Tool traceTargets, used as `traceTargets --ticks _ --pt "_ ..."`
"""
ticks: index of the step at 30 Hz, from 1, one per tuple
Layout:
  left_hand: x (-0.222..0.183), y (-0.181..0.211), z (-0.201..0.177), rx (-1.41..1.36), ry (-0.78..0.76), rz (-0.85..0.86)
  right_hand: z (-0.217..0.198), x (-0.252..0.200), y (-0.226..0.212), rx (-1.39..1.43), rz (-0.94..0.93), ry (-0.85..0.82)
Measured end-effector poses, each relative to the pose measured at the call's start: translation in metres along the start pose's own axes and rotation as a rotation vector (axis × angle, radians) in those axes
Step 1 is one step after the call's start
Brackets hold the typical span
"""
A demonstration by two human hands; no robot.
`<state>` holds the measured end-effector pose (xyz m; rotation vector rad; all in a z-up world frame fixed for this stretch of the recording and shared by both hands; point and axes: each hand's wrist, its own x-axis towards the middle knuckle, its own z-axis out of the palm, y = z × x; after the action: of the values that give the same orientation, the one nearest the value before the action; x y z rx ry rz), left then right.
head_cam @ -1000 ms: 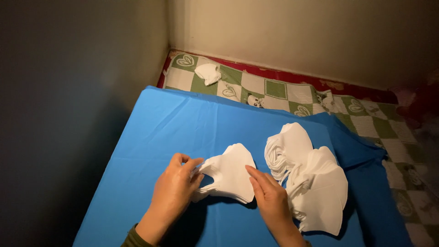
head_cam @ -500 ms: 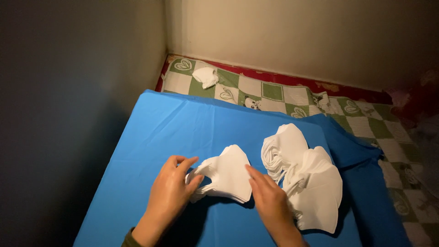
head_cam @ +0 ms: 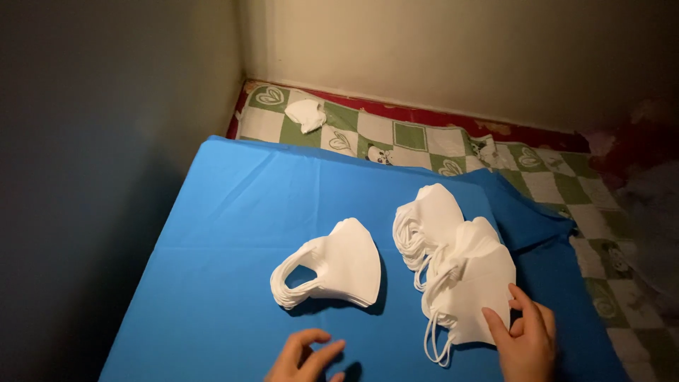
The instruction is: Stacking white fabric masks into a neat pile on a blue surface and placing one mask into a clear plastic bag.
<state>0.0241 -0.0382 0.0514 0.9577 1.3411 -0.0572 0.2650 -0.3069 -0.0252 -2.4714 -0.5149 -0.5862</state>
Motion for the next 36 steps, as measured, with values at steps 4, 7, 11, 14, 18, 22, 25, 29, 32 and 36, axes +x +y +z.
traceTargets --ticks 4,7,11,14,18,22,25,29,32,36 --pt "-0.005 0.008 0.002 0.08 -0.058 -0.055 -0.001 0.004 -0.013 -0.055 0.138 -0.066" --pt "-0.008 0.012 0.002 0.134 -0.092 -0.096 0.003 0.002 -0.012 -0.089 0.232 -0.116" --pt "-0.011 0.016 0.002 0.103 -0.112 -0.115 0.016 -0.008 0.024 -0.129 0.122 -0.051" --pt "0.041 -0.041 -0.008 0.399 -0.153 0.422 0.001 -0.012 0.025 -0.085 0.121 -0.053" --pt "0.073 -0.072 -0.013 0.568 -0.149 1.144 -0.047 -0.016 0.001 0.061 0.174 -0.135" --pt "0.032 -0.028 -0.01 0.395 -0.026 1.433 -0.085 0.019 -0.034 -0.318 0.465 -0.755" --pt "0.018 0.0 -0.01 0.409 -0.065 1.647 -0.09 0.016 -0.059 -0.045 0.075 -0.844" --pt "0.021 0.026 -0.022 0.39 -0.312 1.504 -0.096 0.011 -0.192 0.078 0.689 -0.63" --pt "0.023 0.051 -0.034 0.385 -0.263 1.378 -0.054 0.004 -0.184 0.609 0.656 -0.456" --pt "0.04 0.084 -0.042 0.402 -0.004 1.303 -0.009 0.018 -0.186 0.782 0.196 -0.407"
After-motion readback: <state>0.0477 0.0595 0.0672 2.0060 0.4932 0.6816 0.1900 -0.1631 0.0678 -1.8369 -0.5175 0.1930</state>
